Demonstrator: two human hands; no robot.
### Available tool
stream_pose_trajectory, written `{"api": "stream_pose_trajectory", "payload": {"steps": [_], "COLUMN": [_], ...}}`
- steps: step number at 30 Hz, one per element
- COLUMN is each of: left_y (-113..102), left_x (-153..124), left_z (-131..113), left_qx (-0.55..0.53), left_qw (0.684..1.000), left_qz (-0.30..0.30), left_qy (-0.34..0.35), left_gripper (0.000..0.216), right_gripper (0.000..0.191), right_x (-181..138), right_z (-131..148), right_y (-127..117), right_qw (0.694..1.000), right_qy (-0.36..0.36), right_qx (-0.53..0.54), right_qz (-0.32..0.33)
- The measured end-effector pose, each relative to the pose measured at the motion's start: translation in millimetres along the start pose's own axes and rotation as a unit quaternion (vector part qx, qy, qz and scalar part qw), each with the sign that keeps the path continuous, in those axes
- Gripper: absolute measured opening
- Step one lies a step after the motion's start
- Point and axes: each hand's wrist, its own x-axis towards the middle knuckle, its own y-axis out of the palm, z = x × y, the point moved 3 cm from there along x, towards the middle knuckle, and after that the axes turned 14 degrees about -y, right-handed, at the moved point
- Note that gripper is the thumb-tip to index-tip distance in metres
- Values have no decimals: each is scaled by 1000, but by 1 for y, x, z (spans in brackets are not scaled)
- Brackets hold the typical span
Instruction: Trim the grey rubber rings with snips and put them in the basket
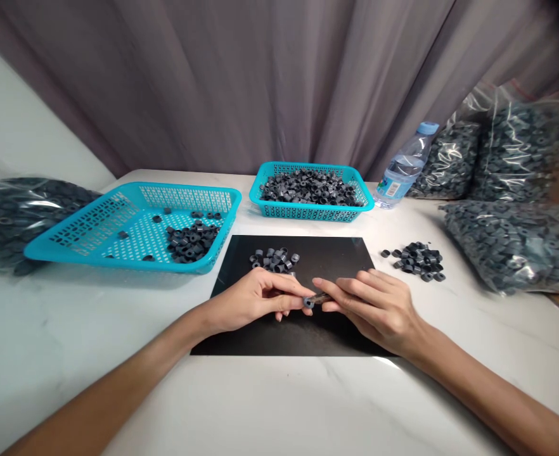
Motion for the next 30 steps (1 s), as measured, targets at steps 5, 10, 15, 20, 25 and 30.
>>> {"api": "stream_pose_trajectory", "payload": {"steps": [5,10,15,20,25,30], "left_y": [0,0,0,0,1,1], "left_x": [0,0,1,1,-1,-1], "left_z": [0,0,0,1,-1,-3], "left_qx": [4,5,5,6,21,33], "left_qw": [1000,1000,1000,1000,1000,999], "left_qz": [2,1,-1,-3,1,9], "left_qy": [1,0,-2,0,5,7], "left_gripper": [19,22,22,22,25,26], "right_gripper": [40,39,41,34,24,24], "right_x": [-1,-2,-1,-1,-2,-1], "right_z": [0,0,-1,0,-2,-4], "right_y": [0,1,0,2,2,0], "right_qw": [1000,1000,1000,1000,996,989], "right_qy": [-3,-7,-5,-1,38,83], "right_qx": [-11,-8,13,25,70,109], "right_qz": [3,3,-2,-1,-33,-61]}}
